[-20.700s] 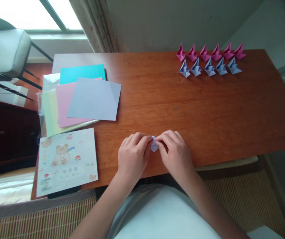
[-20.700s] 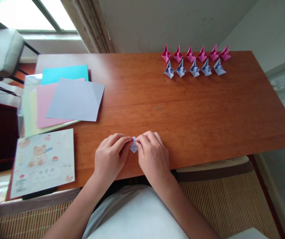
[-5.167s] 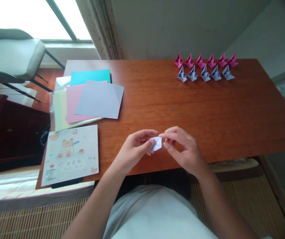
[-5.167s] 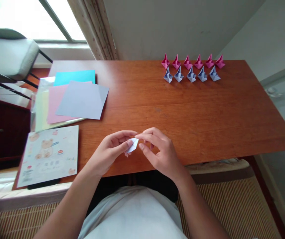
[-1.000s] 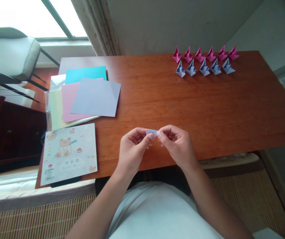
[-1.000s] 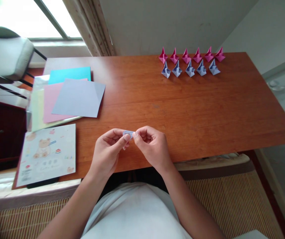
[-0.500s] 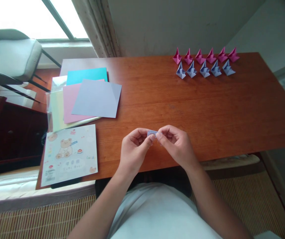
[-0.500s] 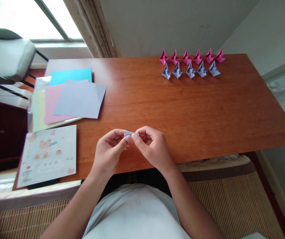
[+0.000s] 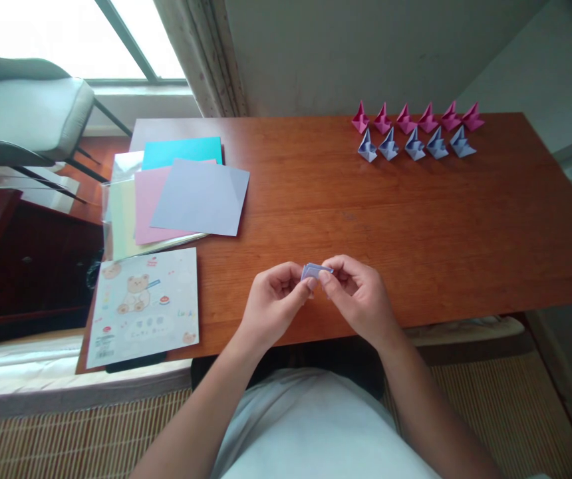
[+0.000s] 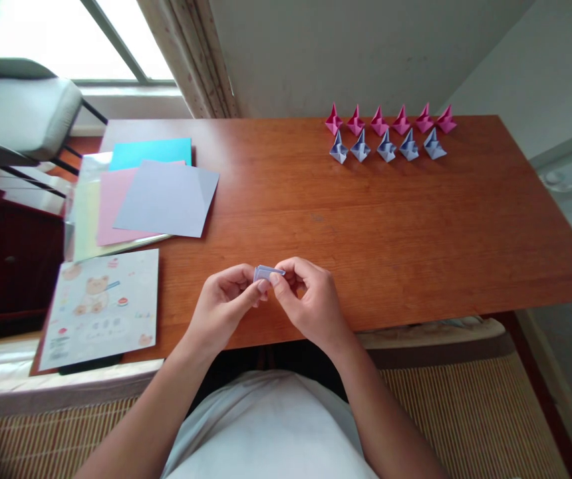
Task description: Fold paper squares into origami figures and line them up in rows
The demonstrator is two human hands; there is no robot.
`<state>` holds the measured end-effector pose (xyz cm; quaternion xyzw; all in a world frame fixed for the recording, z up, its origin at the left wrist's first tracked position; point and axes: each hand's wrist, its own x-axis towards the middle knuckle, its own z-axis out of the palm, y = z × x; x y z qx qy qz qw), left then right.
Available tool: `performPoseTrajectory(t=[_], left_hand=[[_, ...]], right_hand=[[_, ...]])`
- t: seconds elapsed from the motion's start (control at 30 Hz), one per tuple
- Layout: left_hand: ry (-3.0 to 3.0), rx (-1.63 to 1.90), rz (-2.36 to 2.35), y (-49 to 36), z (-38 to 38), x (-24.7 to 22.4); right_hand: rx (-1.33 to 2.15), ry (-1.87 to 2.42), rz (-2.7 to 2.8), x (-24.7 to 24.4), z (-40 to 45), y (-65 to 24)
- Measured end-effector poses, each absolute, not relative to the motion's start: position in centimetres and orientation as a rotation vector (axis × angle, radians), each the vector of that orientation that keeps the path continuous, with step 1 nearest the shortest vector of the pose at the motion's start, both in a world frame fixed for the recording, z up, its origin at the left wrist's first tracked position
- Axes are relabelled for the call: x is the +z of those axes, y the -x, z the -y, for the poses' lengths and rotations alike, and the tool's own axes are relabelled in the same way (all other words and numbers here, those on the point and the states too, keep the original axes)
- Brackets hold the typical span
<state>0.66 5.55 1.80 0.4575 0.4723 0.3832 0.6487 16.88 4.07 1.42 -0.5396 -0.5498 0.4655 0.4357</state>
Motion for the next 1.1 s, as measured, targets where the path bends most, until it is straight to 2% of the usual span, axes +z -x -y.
performPoseTrajectory(t=[0.23,0.47,0.8,1.1], left_hand=[[-1.151,0.828,-1.025,0.0,-5.5,1.9],[-1.383,0.834,-1.009,0.7,-5.3,2.0],[-0.864,0.938,-0.995,-0.9,-5.1,1.8],[-1.004,0.968,-1.125,-0.6,-5.0,1.9]], right_hand=[[1.209,1.336,1.56,2.4,-4.1,-17.9],[1.435,1.213,1.345,2.4,-4.0,-17.4],[1.329,1.274,1.131,2.4,-4.0,-16.4],[1.336,1.326,1.316,1.7,-3.9,-17.2]])
